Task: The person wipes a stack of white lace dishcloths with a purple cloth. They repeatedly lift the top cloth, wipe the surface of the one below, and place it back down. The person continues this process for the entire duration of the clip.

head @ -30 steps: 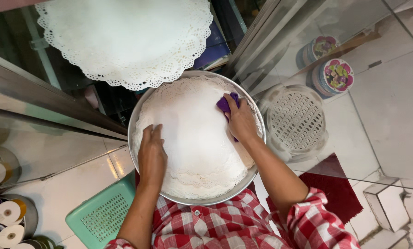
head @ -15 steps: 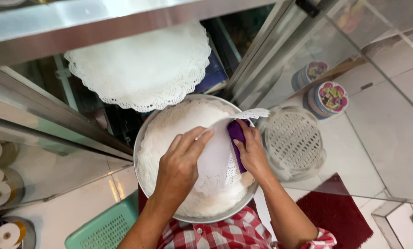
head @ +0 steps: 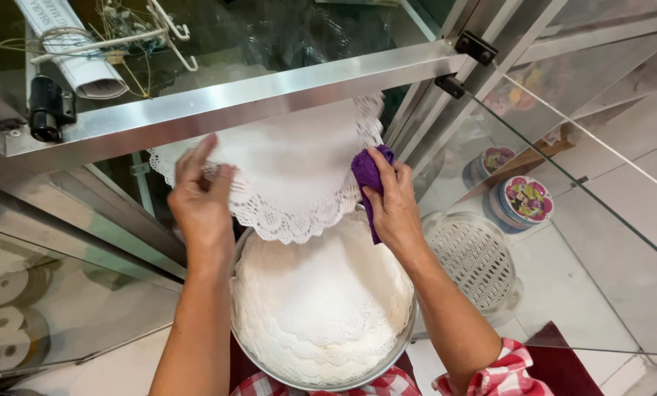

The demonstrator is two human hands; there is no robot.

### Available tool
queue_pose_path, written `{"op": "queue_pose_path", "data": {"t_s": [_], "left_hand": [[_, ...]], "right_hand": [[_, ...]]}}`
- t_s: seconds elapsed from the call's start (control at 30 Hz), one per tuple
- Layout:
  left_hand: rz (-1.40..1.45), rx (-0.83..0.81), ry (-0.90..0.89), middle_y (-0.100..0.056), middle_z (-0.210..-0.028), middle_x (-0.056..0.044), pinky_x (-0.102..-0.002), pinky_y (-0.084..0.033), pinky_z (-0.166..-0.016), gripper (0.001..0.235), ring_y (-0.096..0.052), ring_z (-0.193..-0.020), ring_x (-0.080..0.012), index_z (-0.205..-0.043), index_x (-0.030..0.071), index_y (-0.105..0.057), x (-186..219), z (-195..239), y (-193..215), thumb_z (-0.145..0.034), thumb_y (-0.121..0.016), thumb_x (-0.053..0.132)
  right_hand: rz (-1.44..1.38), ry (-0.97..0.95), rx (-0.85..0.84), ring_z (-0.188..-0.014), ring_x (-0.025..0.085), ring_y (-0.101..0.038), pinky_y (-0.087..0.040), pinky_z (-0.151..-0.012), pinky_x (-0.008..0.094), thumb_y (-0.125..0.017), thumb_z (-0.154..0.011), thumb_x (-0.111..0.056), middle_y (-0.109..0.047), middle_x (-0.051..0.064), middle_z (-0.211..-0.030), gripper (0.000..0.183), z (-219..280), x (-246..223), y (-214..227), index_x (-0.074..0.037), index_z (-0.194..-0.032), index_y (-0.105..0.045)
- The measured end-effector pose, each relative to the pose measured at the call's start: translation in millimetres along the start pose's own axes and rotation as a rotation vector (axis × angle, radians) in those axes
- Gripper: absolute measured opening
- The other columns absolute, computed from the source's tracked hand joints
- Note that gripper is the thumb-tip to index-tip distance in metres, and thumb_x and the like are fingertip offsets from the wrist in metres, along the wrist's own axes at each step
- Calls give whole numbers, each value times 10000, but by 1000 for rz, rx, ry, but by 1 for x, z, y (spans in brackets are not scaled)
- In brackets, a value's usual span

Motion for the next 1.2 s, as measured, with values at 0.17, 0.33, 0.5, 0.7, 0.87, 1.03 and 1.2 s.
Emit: {"op": "queue_pose_path", "data": {"t_s": [0.17,0.33,0.5,0.7,0.87,1.03,1.2], "left_hand": [[194,208,91,-453,-1363,-217,-427,-478,-1071,430,-488,-1207,-285,-1397,-44,-524,-58,-18,31,-981,-607,-119],[48,198,122,-436,-1399,-265,-555,-358,-1108,413,-388,-1313,-350,-1425,-12,-533,-64,-15,44,-1022,-610,-61],[-277,57,206,-370,-1474,-268,-557,-469,-919,450,-527,-1142,-313,-1492,8,-472,-99,-13,52,-1068,-619,30],[-542,-115,190,-227,-1565,-223,-299,-693,-656,536,-458,-657,-139,-1499,-4,-408,-51,8,45,-1023,-654,31],[-653,-128,-60,-202,-1594,-225,-357,-557,-850,568,-553,-1170,-335,-1532,8,-388,-9,60,38,-1050,-655,-128],[-595,-220,-125,-336,-1505,-228,-383,-571,-949,521,-479,-1340,-363,-1490,-19,-397,-24,110,20,-1013,-531,-183],[-499,-352,415,-466,-1324,-287,-409,-611,-821,533,-682,-934,-320,-1514,-42,-315,-95,148,22,-999,-429,-120]], "right_hand": [[-10,-4,-24,-1193,457,-562,-471,-1000,554,-621,-978,-107,-480,178,-1238,624,-3,1,-16,-263,-1540,-401],[-11,-28,-64,-1197,459,-558,-474,-998,555,-627,-975,-113,-482,181,-1250,641,7,12,-31,-279,-1546,-389],[-8,-100,-163,-1187,463,-559,-494,-965,554,-592,-1005,-118,-471,185,-1239,620,28,27,-45,-292,-1556,-368],[66,-236,-422,-1042,336,-546,-475,-824,432,-530,-1021,-190,-433,146,-1250,574,77,58,-71,-308,-1541,-317],[208,-272,-588,-1103,378,-523,-525,-762,515,-571,-1001,-196,-431,165,-1290,591,127,101,-100,-282,-1535,-331],[302,-323,-631,-1108,419,-513,-507,-850,547,-570,-992,-186,-436,215,-1319,591,149,125,-118,-274,-1536,-357],[297,-433,-610,-1245,440,-540,-518,-968,583,-571,-1014,-187,-473,203,-1344,584,144,112,-113,-255,-1558,-370]]}}
Point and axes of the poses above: each hand's wrist, its own z-axis away from the middle knuckle, its own y-axis out of the back of the hand, x = y × z, the point moved 8 cm from there along -z, towards the middle knuckle
